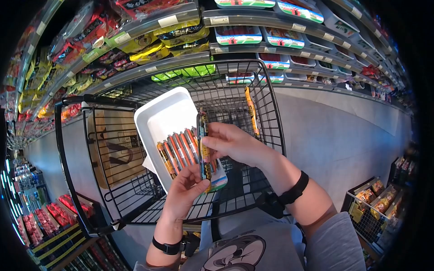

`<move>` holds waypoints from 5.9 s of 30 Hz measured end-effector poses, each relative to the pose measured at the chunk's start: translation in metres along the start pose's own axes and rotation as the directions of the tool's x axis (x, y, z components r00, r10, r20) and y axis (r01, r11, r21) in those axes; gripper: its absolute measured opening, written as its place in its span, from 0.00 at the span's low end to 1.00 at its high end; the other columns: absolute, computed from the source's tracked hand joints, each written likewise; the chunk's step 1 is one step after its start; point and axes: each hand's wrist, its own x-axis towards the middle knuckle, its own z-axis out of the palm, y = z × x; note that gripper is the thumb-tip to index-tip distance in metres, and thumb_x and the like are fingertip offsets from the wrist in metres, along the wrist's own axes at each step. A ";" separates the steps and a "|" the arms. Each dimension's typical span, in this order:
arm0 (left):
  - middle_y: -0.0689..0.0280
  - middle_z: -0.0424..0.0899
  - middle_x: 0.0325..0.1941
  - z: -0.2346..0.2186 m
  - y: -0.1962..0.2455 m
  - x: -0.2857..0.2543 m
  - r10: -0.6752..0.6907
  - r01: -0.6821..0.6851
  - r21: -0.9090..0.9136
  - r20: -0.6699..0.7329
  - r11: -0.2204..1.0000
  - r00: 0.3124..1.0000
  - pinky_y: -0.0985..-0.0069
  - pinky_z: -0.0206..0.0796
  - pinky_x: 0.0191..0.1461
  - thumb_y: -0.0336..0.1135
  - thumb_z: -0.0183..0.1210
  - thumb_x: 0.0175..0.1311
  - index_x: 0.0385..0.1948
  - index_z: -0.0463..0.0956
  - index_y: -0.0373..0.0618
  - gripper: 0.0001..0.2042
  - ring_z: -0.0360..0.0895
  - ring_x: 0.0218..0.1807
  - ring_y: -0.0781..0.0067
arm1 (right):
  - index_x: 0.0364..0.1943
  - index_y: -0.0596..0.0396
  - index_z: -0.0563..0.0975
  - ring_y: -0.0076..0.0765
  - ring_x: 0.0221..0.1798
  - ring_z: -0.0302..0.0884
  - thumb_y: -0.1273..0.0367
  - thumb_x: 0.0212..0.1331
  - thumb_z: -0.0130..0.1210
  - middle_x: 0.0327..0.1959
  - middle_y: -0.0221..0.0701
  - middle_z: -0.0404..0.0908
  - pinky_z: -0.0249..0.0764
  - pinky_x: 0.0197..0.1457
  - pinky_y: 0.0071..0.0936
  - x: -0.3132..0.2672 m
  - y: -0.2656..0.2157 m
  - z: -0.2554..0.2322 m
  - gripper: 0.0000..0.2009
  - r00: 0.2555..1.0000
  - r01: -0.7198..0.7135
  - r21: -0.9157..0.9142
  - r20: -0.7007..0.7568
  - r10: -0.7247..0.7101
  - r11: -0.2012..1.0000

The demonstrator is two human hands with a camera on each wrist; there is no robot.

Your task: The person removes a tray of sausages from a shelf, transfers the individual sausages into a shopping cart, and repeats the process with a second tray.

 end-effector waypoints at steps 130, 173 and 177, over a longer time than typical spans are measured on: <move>0.74 0.69 0.28 -0.007 0.010 -0.013 0.287 -0.213 0.368 -0.159 0.905 0.945 0.89 0.64 0.28 0.18 0.59 0.52 0.41 0.70 0.41 0.15 0.68 0.30 0.87 | 0.53 0.59 0.68 0.17 0.31 0.72 0.62 0.64 0.47 0.32 0.27 0.75 0.72 0.38 0.18 0.000 -0.005 0.021 0.18 0.986 0.139 0.031 -0.102 -0.135 0.990; 0.69 0.76 0.35 -0.061 -0.008 -0.021 0.058 0.126 0.435 -0.386 0.892 0.921 0.82 0.66 0.41 0.31 0.60 0.56 0.47 0.72 0.39 0.17 0.71 0.37 0.80 | 0.53 0.66 0.54 0.57 0.39 0.76 0.72 0.47 0.59 0.36 0.53 0.75 0.73 0.42 0.42 0.098 0.099 0.069 0.31 0.899 -0.265 -0.735 -0.422 -0.115 0.624; 0.69 0.76 0.36 -0.071 -0.016 -0.019 0.069 0.134 0.449 -0.408 0.884 0.910 0.82 0.66 0.41 0.30 0.60 0.55 0.47 0.72 0.39 0.16 0.71 0.39 0.79 | 0.53 0.66 0.53 0.58 0.41 0.75 0.73 0.48 0.59 0.37 0.54 0.74 0.73 0.42 0.42 0.097 0.095 0.072 0.31 0.923 -0.250 -0.748 -0.376 -0.081 0.615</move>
